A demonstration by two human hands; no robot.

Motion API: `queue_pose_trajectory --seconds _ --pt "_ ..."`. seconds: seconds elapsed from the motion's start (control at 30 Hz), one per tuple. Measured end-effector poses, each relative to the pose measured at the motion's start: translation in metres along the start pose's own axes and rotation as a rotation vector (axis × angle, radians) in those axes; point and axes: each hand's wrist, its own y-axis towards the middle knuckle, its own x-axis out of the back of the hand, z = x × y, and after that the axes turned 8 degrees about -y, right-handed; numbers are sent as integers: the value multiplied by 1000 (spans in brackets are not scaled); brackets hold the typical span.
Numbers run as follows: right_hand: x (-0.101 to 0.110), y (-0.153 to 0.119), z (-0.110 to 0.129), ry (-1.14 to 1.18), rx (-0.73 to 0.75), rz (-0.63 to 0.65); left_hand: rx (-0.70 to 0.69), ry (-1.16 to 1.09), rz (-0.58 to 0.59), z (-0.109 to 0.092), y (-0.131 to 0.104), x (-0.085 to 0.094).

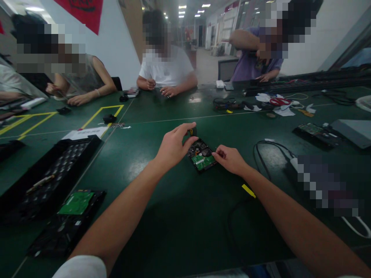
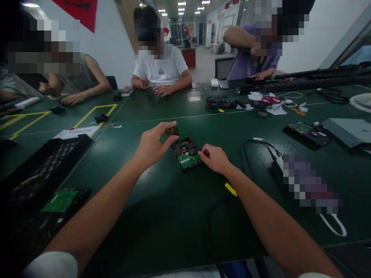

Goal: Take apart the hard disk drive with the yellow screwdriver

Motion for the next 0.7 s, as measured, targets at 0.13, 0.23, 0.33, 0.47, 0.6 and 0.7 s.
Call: queue_pose_trajectory --seconds 0.13,0.23,0.33,0.47,0.6,0.7 --pt "0 0 0 6 5 -8 109 -153 -15 0 -1 -2" --pt "-1 -1 0 8 4 -19 149 -317 -29 -1 -1 -2" --pt "-1 -1 0 0 1 -17 161 -415 -12 -1 0 -2" --pt "-1 0 0 -3 -1 -6 124 -301 -55 -1 0 2" --pt "0 1 -1 -10 -11 -11 39 -149 -64 -1 2 8" --pt "0 2 -2 -8 -10 -7 -11 -81 -43 1 3 10"
